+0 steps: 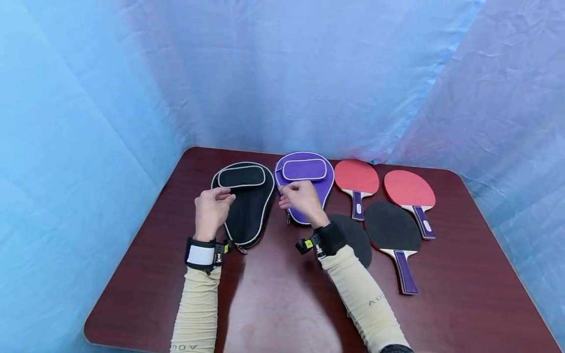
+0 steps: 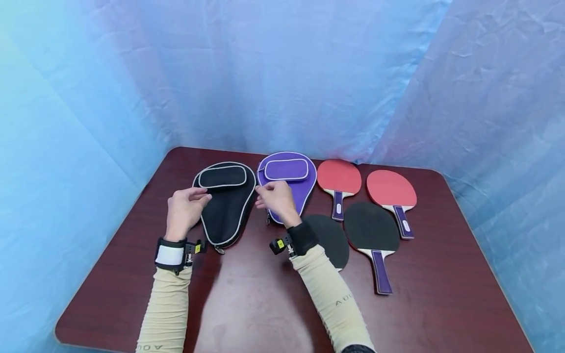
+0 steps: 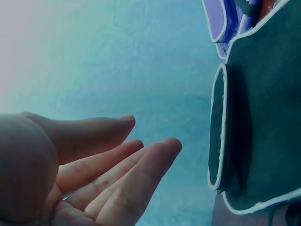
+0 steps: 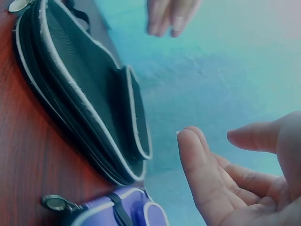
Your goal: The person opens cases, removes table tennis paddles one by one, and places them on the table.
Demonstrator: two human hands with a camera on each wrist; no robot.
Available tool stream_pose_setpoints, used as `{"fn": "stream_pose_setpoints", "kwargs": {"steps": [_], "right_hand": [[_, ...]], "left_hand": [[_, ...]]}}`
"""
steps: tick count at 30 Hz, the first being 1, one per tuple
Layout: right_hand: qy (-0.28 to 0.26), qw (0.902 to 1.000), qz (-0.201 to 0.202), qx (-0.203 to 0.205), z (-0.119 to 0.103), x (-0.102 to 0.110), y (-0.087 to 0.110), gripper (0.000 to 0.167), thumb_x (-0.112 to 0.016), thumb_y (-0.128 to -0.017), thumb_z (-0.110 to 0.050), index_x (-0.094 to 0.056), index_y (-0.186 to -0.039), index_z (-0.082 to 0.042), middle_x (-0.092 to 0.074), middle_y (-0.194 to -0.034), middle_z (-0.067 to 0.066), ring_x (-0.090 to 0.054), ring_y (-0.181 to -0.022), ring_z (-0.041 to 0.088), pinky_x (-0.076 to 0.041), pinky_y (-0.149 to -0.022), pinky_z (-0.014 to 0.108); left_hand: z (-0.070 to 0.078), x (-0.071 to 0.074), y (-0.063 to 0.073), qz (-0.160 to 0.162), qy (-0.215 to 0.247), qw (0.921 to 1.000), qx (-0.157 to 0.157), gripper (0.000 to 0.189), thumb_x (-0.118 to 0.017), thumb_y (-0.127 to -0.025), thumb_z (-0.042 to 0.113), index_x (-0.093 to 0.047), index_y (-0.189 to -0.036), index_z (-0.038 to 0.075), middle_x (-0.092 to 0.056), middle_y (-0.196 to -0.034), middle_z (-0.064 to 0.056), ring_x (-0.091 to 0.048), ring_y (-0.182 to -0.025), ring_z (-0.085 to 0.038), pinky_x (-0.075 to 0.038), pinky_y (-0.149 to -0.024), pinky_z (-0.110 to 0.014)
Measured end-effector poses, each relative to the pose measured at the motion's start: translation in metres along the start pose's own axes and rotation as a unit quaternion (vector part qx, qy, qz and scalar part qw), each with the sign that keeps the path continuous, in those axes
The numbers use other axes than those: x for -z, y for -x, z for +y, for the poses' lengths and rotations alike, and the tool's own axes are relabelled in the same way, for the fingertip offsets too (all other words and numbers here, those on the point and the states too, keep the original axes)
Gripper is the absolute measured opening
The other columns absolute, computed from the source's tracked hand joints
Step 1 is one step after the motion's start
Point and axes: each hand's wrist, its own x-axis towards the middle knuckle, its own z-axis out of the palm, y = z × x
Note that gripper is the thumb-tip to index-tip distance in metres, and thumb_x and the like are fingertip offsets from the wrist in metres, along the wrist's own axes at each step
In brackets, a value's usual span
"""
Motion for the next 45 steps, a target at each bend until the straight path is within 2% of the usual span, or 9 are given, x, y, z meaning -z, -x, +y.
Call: {"fn": "stream_pose_setpoints", "kwargs": {"steps": [4, 8, 11, 15, 18, 21, 24, 37, 45], "right_hand": [[-0.015, 0.9999, -0.001, 0.004, -0.003, 0.013, 0.007, 0.029, -0.062, -0.097, -0.019, -0.07, -0.101, 0.009, -0.07, -0.087, 0.023, -0.074, -0.079, 0.032, -0.06, -0.077, 0.042], [-0.038, 0.9991, 0.005, 0.019, -0.007, 0.028, 0.012, 0.027, -0.063, -0.097, -0.019, -0.07, -0.104, 0.006, -0.07, -0.087, 0.023, -0.074, -0.082, 0.036, -0.058, -0.081, 0.047], [-0.061, 0.9976, 0.007, 0.033, -0.008, 0.039, 0.016, 0.028, -0.061, -0.098, -0.018, -0.069, -0.108, 0.007, -0.07, -0.088, 0.023, -0.074, -0.077, 0.031, -0.056, -0.084, 0.052], [-0.079, 0.9959, 0.01, 0.043, -0.009, 0.05, 0.02, 0.03, -0.06, -0.099, -0.019, -0.067, -0.111, 0.007, -0.072, -0.088, 0.017, -0.073, -0.074, 0.02, -0.058, -0.082, 0.046], [-0.083, 0.9953, 0.013, 0.049, -0.01, 0.055, 0.022, 0.031, -0.06, -0.099, -0.022, -0.067, -0.11, 0.006, -0.073, -0.088, 0.015, -0.074, -0.075, 0.019, -0.06, -0.078, 0.038], [-0.087, 0.9946, 0.014, 0.054, -0.01, 0.057, 0.022, 0.032, -0.061, -0.099, -0.023, -0.067, -0.109, 0.006, -0.073, -0.087, 0.013, -0.074, -0.076, 0.019, -0.06, -0.077, 0.034], [-0.093, 0.9939, 0.009, 0.058, -0.01, 0.058, 0.024, 0.032, -0.061, -0.099, -0.023, -0.066, -0.11, 0.007, -0.073, -0.089, 0.014, -0.074, -0.077, 0.019, -0.06, -0.078, 0.034], [-0.121, 0.9912, 0.008, 0.053, -0.008, 0.063, 0.029, 0.035, -0.061, -0.1, -0.025, -0.065, -0.114, 0.006, -0.07, -0.097, 0.015, -0.073, -0.082, 0.019, -0.059, -0.083, 0.037], [-0.139, 0.9887, 0.02, 0.054, -0.004, 0.068, 0.034, 0.037, -0.062, -0.099, -0.026, -0.064, -0.113, 0.008, -0.069, -0.097, 0.019, -0.073, -0.08, 0.018, -0.06, -0.08, 0.035]], "left_hand": [[-0.001, -0.006, 0.0, -0.017, -0.007, 0.9998, 0.0, 0.025, -0.072, -0.089, 0.011, -0.074, -0.112, 0.001, -0.075, -0.1, -0.015, -0.073, -0.097, -0.028, -0.056, -0.086, -0.043], [-0.003, -0.013, 0.0, -0.033, -0.026, 0.9991, -0.009, 0.024, -0.07, -0.09, 0.011, -0.074, -0.111, -0.001, -0.076, -0.1, -0.016, -0.073, -0.096, -0.028, -0.056, -0.086, -0.042], [-0.006, -0.017, -0.001, -0.041, -0.046, 0.9978, -0.023, 0.023, -0.067, -0.091, 0.009, -0.074, -0.11, -0.001, -0.076, -0.099, -0.016, -0.073, -0.095, -0.027, -0.056, -0.086, -0.043], [-0.012, -0.025, 0.0, -0.071, -0.081, 0.9934, -0.038, 0.027, -0.061, -0.093, 0.009, -0.072, -0.116, -0.001, -0.073, -0.11, -0.019, -0.069, -0.105, -0.035, -0.053, -0.091, -0.047], [-0.015, -0.033, 0.003, -0.126, -0.125, 0.9833, -0.042, 0.035, -0.057, -0.095, 0.01, -0.066, -0.126, -0.002, -0.064, -0.128, -0.024, -0.058, -0.121, -0.043, -0.046, -0.102, -0.051], [-0.02, -0.041, 0.006, -0.193, -0.165, 0.9667, -0.034, 0.042, -0.051, -0.098, 0.011, -0.055, -0.137, -0.005, -0.048, -0.143, -0.031, -0.04, -0.135, -0.051, -0.034, -0.112, -0.056], [-0.026, -0.049, 0.008, -0.235, -0.196, 0.9518, -0.025, 0.047, -0.046, -0.1, 0.012, -0.047, -0.144, -0.006, -0.036, -0.15, -0.035, -0.025, -0.142, -0.054, -0.024, -0.116, -0.061], [-0.035, -0.052, 0.006, -0.258, -0.206, 0.9436, -0.022, 0.048, -0.045, -0.102, 0.015, -0.044, -0.146, -0.004, -0.031, -0.154, -0.032, -0.019, -0.146, -0.051, -0.021, -0.118, -0.06], [-0.039, -0.049, -0.013, -0.291, -0.212, 0.9322, -0.034, 0.049, -0.044, -0.103, 0.016, -0.041, -0.148, -0.004, -0.028, -0.155, -0.033, -0.016, -0.146, -0.051, -0.019, -0.118, -0.06]]}}
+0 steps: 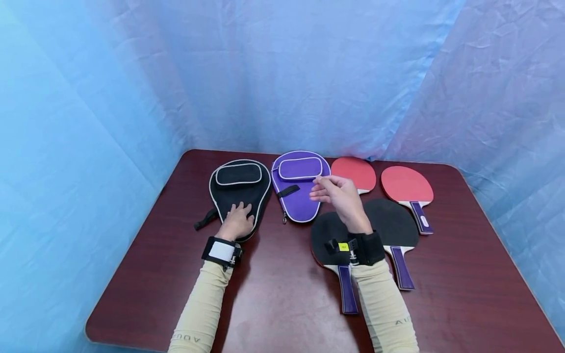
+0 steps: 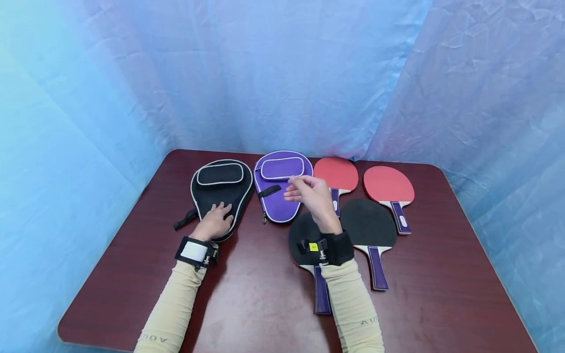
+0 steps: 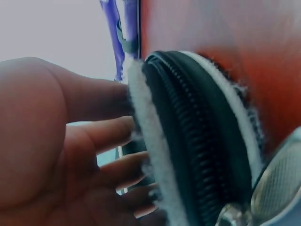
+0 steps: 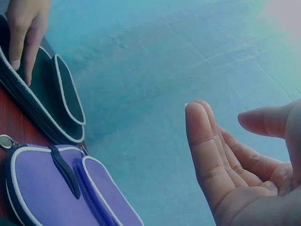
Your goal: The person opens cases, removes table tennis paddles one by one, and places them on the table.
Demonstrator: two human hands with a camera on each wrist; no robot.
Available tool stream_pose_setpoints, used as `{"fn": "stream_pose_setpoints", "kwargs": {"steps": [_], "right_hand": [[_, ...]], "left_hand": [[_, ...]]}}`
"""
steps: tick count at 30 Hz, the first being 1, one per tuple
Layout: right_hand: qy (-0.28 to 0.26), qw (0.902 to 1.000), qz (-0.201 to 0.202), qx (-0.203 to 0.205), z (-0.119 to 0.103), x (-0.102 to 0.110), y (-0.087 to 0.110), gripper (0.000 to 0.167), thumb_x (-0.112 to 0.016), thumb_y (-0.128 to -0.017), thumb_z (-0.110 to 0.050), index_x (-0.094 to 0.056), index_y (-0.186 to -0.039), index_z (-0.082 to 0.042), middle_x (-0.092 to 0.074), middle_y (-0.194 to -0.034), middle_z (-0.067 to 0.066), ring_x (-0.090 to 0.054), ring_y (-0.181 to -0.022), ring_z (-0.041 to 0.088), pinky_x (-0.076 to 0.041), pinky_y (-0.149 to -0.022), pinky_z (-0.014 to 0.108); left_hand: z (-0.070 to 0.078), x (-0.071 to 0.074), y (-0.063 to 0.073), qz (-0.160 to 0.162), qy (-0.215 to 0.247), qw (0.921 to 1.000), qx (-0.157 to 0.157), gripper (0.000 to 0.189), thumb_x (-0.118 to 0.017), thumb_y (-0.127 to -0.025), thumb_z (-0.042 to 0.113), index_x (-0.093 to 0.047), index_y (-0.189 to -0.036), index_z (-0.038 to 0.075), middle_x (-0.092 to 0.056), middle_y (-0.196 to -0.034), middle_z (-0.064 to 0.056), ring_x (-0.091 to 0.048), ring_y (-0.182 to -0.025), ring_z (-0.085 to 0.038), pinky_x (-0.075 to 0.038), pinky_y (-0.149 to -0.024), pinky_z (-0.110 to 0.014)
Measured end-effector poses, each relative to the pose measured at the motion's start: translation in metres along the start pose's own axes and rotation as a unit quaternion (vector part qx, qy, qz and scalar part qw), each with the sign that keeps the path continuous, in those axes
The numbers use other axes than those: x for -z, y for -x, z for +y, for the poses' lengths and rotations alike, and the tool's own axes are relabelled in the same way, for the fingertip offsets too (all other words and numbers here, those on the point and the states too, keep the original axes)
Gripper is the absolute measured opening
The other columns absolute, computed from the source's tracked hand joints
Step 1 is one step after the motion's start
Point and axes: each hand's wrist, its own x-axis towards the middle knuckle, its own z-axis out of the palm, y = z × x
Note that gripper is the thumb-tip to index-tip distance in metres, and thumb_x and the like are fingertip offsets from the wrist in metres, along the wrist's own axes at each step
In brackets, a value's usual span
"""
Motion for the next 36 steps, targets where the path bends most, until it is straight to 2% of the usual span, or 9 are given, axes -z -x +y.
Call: {"fn": "stream_pose_setpoints", "kwargs": {"steps": [6, 13, 16, 21, 29, 36], "right_hand": [[0.008, 1.0, -0.001, 0.001, 0.004, 0.006, 0.004, 0.038, -0.06, -0.1, -0.027, -0.064, -0.115, 0.007, -0.068, -0.098, 0.015, -0.073, -0.083, 0.018, -0.059, -0.082, 0.034], [0.001, 0.9999, 0.001, -0.013, 0.008, 0.011, 0.011, 0.041, -0.061, -0.099, -0.031, -0.063, -0.117, 0.006, -0.064, -0.108, 0.029, -0.072, -0.084, 0.018, -0.057, -0.089, 0.042], [-0.003, 0.9999, 0.002, -0.017, 0.01, 0.013, 0.012, 0.042, -0.062, -0.099, -0.032, -0.063, -0.117, 0.006, -0.065, -0.106, 0.027, -0.072, -0.083, 0.018, -0.056, -0.089, 0.043], [-0.005, 0.9998, 0.006, -0.018, 0.012, 0.016, 0.012, 0.04, -0.061, -0.1, -0.031, -0.064, -0.117, 0.006, -0.067, -0.099, 0.016, -0.072, -0.084, 0.019, -0.059, -0.085, 0.038], [0.002, 0.9997, 0.01, -0.02, 0.016, 0.021, 0.013, 0.038, -0.059, -0.101, -0.028, -0.063, -0.119, 0.005, -0.067, -0.104, 0.022, -0.071, -0.095, 0.036, -0.058, -0.085, 0.039], [0.002, 0.9997, 0.013, -0.018, 0.02, 0.022, 0.015, 0.038, -0.058, -0.101, -0.027, -0.063, -0.118, 0.006, -0.066, -0.107, 0.028, -0.074, -0.085, 0.023, -0.059, -0.083, 0.037]], "left_hand": [[-0.009, 0.014, -0.016, -0.024, -0.003, 0.9997, -0.009, 0.05, -0.043, -0.103, 0.018, -0.04, -0.149, -0.003, -0.026, -0.156, -0.032, -0.014, -0.147, -0.051, -0.017, -0.12, -0.058], [-0.021, 0.025, -0.03, -0.044, -0.019, 0.9987, -0.013, 0.052, -0.041, -0.104, 0.021, -0.036, -0.152, 0.0, -0.024, -0.158, -0.03, -0.012, -0.148, -0.049, -0.015, -0.121, -0.054], [-0.025, 0.028, -0.033, -0.045, -0.011, 0.9989, -0.013, 0.052, -0.042, -0.104, 0.021, -0.036, -0.152, 0.0, -0.023, -0.158, -0.029, -0.01, -0.148, -0.049, -0.014, -0.121, -0.054], [-0.031, 0.029, -0.037, -0.038, -0.004, 0.9992, -0.013, 0.052, -0.041, -0.104, 0.021, -0.035, -0.152, 0.0, -0.023, -0.159, -0.029, -0.01, -0.148, -0.048, -0.013, -0.121, -0.055], [-0.035, 0.029, -0.039, -0.032, 0.008, 0.9994, -0.008, 0.052, -0.041, -0.104, 0.021, -0.036, -0.152, 0.001, -0.022, -0.159, -0.028, -0.009, -0.149, -0.047, -0.013, -0.121, -0.055], [-0.034, 0.029, -0.04, -0.021, 0.001, 0.9998, -0.006, 0.051, -0.042, -0.104, 0.02, -0.038, -0.151, 0.0, -0.025, -0.158, -0.028, -0.012, -0.148, -0.047, -0.014, -0.121, -0.054]]}}
